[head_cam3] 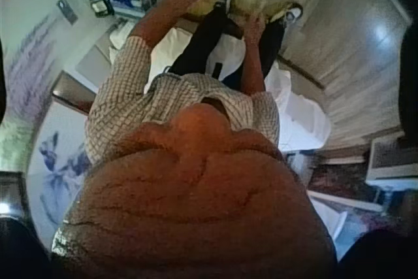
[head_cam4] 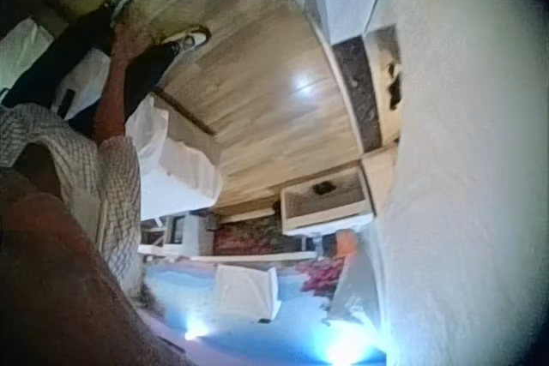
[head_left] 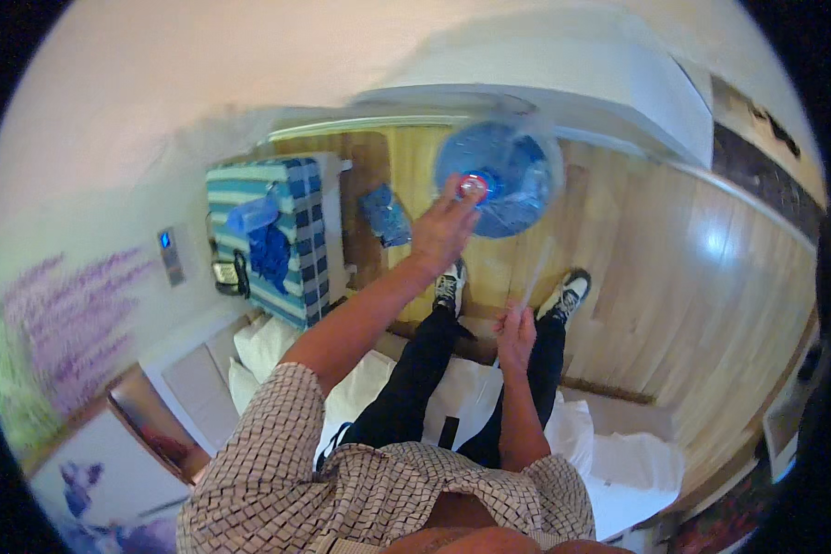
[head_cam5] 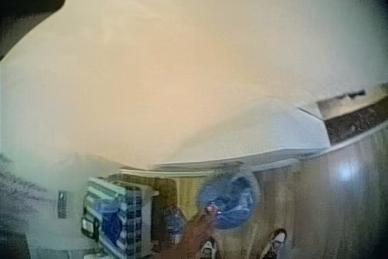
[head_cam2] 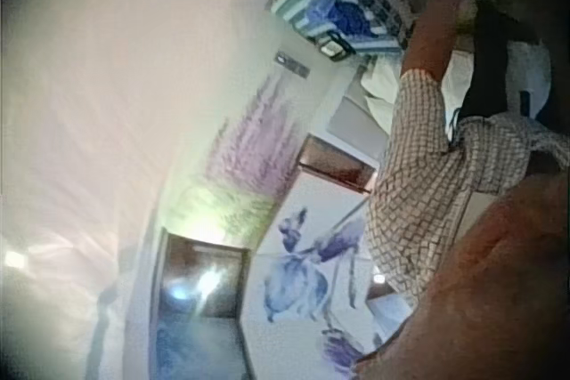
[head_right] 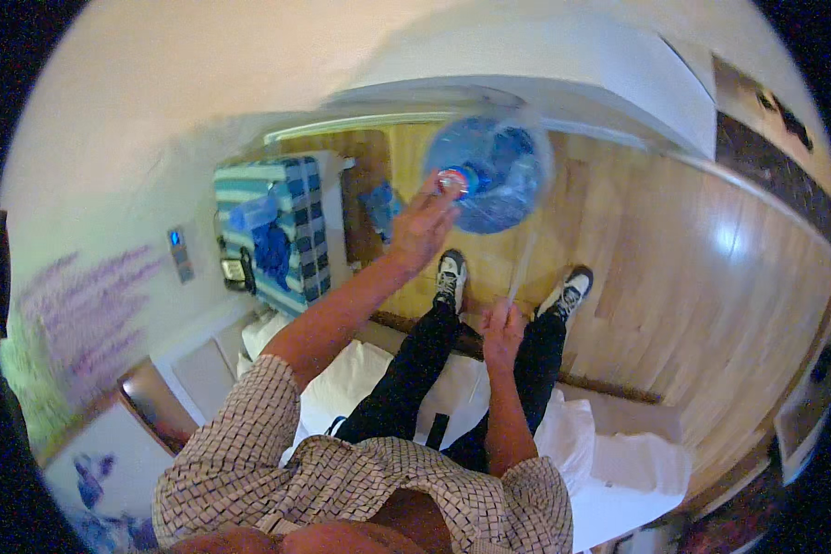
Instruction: The person unpacks a blue plastic package containing a water dispenser pump and a clear tube. They separate the components, insert the tube into the pump, and attach the assembly to a large water bottle. Finally, they connect a collapsible blue water bottle to the pump outlet.
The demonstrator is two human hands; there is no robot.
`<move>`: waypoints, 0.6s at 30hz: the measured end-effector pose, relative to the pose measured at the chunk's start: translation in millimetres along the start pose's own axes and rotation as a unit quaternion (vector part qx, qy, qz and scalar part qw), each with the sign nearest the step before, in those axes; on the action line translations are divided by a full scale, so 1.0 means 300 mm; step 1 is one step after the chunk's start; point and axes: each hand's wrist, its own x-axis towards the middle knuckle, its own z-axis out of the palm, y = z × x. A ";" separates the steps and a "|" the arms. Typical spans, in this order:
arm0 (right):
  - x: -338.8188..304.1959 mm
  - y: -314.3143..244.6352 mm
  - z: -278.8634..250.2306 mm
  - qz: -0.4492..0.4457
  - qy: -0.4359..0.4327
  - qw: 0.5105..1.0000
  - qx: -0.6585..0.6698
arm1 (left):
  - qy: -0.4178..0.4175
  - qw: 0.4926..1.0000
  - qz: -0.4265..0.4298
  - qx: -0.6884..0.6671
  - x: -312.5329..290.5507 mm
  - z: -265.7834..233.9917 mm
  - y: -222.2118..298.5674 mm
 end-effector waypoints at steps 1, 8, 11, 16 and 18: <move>-0.017 -0.026 0.023 -0.011 -0.014 1.000 -0.005 | 0.003 1.000 -0.010 -0.015 -0.005 0.000 -0.003; -0.094 -0.143 0.129 -0.026 -0.107 0.987 -0.119 | -0.065 0.953 -0.160 -0.248 -0.216 0.010 0.055; -0.140 -0.136 0.166 -0.121 -0.148 0.939 -0.285 | -0.206 0.884 -0.250 -0.338 -0.351 -0.160 0.143; -0.368 -0.367 0.231 -0.166 -0.192 0.896 -0.366 | -0.029 0.759 -0.373 -0.533 -0.531 -0.303 0.060; -0.447 -0.368 0.120 -0.169 -0.129 0.878 -0.430 | 0.085 0.762 -0.339 -0.546 -0.537 -0.426 -0.012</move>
